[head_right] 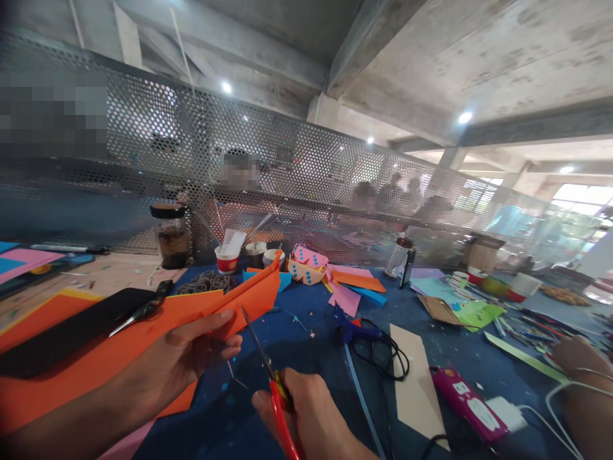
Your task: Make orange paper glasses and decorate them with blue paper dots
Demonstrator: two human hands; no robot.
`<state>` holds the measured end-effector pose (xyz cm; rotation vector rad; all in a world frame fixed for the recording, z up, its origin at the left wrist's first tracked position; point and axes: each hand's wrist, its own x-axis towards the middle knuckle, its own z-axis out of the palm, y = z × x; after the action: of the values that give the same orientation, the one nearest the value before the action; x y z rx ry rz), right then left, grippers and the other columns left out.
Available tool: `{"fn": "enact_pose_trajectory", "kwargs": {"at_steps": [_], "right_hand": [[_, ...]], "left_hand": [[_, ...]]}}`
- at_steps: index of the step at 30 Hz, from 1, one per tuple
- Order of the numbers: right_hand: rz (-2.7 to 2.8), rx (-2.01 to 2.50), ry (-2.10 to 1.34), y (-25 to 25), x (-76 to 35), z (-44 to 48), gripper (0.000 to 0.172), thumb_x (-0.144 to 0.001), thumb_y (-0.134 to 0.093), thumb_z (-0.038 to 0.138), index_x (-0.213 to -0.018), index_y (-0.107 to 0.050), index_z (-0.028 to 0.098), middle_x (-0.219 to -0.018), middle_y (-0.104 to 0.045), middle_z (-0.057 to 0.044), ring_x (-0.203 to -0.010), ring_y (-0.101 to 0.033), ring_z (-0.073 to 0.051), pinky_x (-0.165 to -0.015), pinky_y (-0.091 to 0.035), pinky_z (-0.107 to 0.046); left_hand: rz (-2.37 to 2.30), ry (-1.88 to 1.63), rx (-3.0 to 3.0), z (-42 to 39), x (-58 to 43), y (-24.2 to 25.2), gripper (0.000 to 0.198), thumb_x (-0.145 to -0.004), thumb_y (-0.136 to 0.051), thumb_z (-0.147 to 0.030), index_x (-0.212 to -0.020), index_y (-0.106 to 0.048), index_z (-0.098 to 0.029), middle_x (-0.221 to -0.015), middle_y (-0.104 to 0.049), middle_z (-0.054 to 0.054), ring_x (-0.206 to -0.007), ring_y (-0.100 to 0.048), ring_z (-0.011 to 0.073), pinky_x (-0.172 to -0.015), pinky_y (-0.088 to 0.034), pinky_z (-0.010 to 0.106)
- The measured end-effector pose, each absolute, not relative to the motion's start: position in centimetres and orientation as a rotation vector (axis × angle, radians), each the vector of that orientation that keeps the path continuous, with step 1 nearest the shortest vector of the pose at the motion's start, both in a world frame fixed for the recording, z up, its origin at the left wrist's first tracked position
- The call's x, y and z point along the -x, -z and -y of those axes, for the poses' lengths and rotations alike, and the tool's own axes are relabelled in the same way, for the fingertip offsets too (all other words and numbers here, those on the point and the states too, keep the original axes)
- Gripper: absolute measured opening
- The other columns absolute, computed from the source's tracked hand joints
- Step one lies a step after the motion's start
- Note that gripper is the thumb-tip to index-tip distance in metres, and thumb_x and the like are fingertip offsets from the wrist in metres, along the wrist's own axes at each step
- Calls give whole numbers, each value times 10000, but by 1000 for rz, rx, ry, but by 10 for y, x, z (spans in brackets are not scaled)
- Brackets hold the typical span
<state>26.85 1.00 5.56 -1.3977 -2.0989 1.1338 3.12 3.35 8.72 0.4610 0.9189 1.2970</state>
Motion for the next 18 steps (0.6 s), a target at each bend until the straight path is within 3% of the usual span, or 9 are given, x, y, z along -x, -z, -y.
{"fn": "enact_pose_trajectory", "kwargs": {"at_steps": [12,18], "right_hand": [[2096,1382,-1174,-65,-266,-8,595,-978,-613,758,-798,-443,217,-715,-475,36,-659,-371,-109,-572,-274,-267],[2099,1309,-1286,-66,-276,-10,644,-971,-555,844,-834,-450,224,-731,-439,47,-630,-371,-99,-535,-273,-241]], "left_hand": [[-942,-1273,-515,-31,-31,-89,120,-903,-783,-9,-842,-863,-75,-818,-837,106,-704,-816,204,-716,-729,274],[-970,-1330,-491,-33,-29,-98,237,-948,-706,1,-797,-867,-81,-834,-850,121,-706,-818,198,-722,-718,255]]}}
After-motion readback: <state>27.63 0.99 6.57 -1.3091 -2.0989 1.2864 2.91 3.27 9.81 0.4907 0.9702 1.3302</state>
